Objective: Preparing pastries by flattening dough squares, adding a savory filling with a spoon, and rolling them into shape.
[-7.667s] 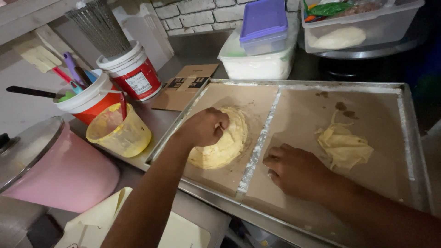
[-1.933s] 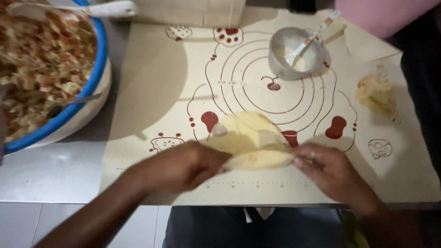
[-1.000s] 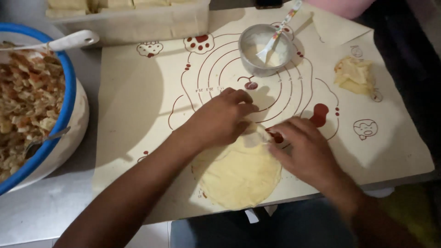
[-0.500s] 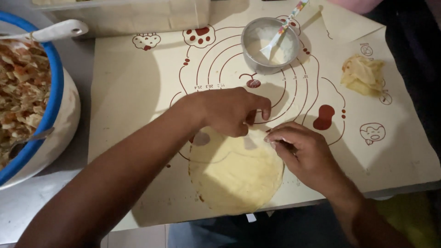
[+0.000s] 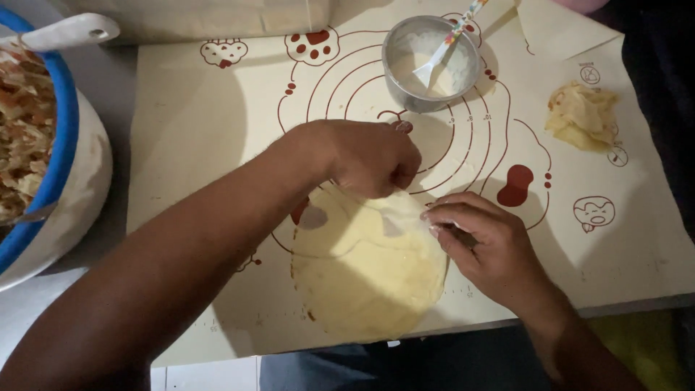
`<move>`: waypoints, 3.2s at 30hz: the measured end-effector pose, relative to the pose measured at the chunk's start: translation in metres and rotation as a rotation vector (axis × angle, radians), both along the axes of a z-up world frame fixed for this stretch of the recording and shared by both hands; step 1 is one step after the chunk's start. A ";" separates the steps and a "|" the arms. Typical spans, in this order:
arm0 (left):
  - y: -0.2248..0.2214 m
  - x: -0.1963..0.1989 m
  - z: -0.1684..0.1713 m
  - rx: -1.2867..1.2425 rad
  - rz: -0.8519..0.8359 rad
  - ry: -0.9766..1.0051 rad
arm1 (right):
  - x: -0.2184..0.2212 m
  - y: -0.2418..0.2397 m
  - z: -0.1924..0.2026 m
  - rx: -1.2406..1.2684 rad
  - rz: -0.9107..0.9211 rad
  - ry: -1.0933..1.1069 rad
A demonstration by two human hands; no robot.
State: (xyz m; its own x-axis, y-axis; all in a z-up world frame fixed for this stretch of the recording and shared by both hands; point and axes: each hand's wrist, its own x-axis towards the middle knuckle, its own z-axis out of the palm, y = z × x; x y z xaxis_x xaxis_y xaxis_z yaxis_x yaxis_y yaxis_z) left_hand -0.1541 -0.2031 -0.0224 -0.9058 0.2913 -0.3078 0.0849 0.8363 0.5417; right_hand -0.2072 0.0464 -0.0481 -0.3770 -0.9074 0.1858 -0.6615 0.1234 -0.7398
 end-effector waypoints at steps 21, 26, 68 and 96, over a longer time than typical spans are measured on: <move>-0.009 0.001 -0.020 0.209 0.082 0.152 | 0.004 0.001 -0.004 0.024 0.093 0.748; -0.011 0.004 -0.014 0.219 0.072 0.166 | 0.003 0.003 -0.006 0.040 0.020 0.758; 0.049 0.113 -0.013 -0.437 0.378 0.407 | 0.046 0.043 -0.014 0.429 -0.131 0.807; -0.099 0.421 0.068 -0.259 1.167 1.146 | 0.215 -0.292 0.137 0.426 0.703 0.941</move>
